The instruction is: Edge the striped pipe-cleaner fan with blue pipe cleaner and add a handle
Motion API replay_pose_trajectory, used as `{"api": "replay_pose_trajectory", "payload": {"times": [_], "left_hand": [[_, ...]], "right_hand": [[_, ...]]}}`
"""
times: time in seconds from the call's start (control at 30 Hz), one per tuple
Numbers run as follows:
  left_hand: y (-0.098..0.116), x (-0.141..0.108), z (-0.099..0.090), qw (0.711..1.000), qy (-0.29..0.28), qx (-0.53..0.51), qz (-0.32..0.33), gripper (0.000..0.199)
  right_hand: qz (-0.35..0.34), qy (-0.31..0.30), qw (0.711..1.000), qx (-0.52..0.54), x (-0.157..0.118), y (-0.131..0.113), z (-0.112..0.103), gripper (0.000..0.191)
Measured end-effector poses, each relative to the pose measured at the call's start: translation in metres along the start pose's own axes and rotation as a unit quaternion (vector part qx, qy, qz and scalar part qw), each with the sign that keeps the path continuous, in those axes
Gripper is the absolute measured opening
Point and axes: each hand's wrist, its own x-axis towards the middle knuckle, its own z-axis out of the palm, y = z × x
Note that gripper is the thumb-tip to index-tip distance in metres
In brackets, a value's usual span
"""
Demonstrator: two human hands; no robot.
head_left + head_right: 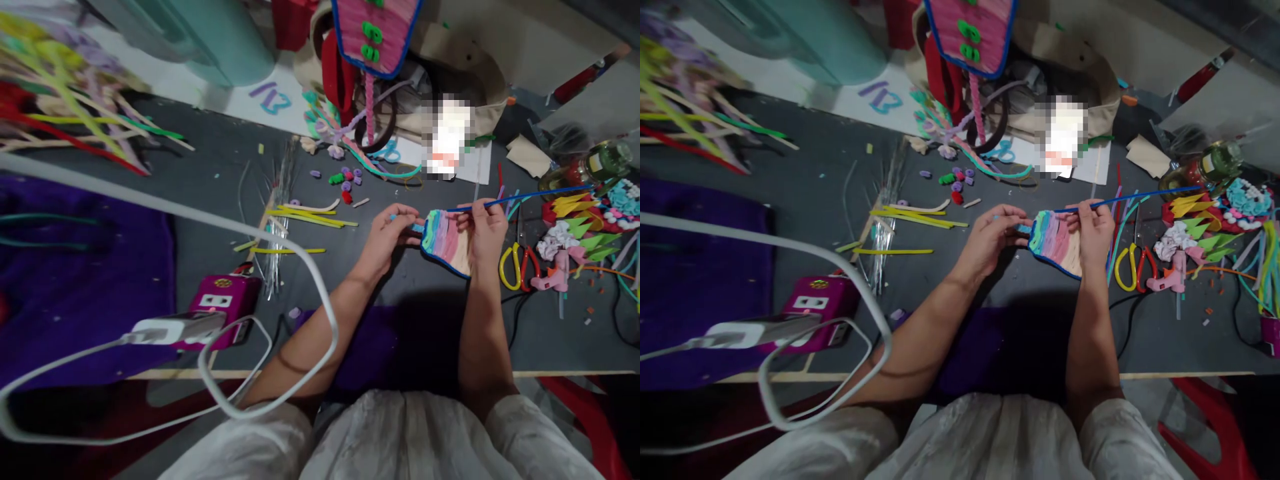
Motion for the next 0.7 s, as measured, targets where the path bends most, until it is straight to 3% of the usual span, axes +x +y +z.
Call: {"api": "replay_pose_trajectory", "payload": {"times": [0.27, 0.53, 0.7], "left_hand": [[-0.004, 0.008, -0.007, 0.998, -0.035, -0.038, -0.030, 0.038], [-0.003, 0.001, 0.001, 0.996, -0.050, -0.073, -0.031, 0.029], [-0.006, 0.001, 0.002, 0.995, -0.050, -0.079, -0.037, 0.030]], "right_hand": [[0.013, -0.114, 0.993, 0.001, -0.007, -0.006, 0.021, 0.025], [-0.070, -0.066, 0.991, -0.092, -0.010, -0.013, 0.022, 0.013], [-0.070, -0.068, 0.990, -0.100, -0.012, -0.009, 0.025, 0.016]]}}
